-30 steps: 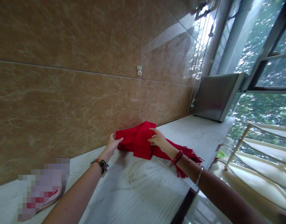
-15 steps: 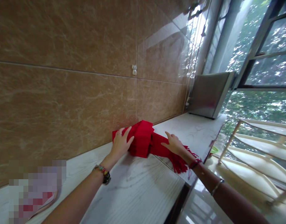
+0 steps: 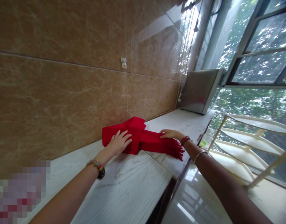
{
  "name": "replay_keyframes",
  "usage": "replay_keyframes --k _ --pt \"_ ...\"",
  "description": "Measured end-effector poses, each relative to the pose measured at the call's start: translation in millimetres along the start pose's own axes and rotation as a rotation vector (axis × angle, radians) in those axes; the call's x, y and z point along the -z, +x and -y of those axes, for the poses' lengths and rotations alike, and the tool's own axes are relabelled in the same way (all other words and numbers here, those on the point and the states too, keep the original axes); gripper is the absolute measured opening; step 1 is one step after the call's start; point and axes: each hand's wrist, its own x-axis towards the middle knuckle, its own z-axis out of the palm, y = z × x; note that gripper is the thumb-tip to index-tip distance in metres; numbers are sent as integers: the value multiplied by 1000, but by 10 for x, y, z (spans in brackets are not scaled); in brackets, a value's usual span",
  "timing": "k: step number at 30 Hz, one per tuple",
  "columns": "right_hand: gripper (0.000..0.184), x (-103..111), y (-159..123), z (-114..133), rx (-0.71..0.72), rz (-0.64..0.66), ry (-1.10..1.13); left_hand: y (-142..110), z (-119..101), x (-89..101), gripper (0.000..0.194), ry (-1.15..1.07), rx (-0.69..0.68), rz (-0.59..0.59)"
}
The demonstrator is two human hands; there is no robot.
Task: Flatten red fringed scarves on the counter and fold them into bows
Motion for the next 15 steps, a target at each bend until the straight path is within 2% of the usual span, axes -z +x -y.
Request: replay_keyframes --k 3,6,9,12,15 --pt "41 -96 26 104 40 -148 -76 116 -149 21 22 64 -102 -31" --pt "40 -239 -8 271 212 -270 -194 228 -253 -86 25 61 -209 -31" --pt "41 -473 -86 333 392 -210 -340 270 -266 -253 29 99 -245 -12" --pt "51 -641 -180 193 336 -138 -407 244 -260 -330 38 325 -200 142" --pt "55 -560 -246 -47 251 -103 -372 218 -287 -293 41 491 -168 276"
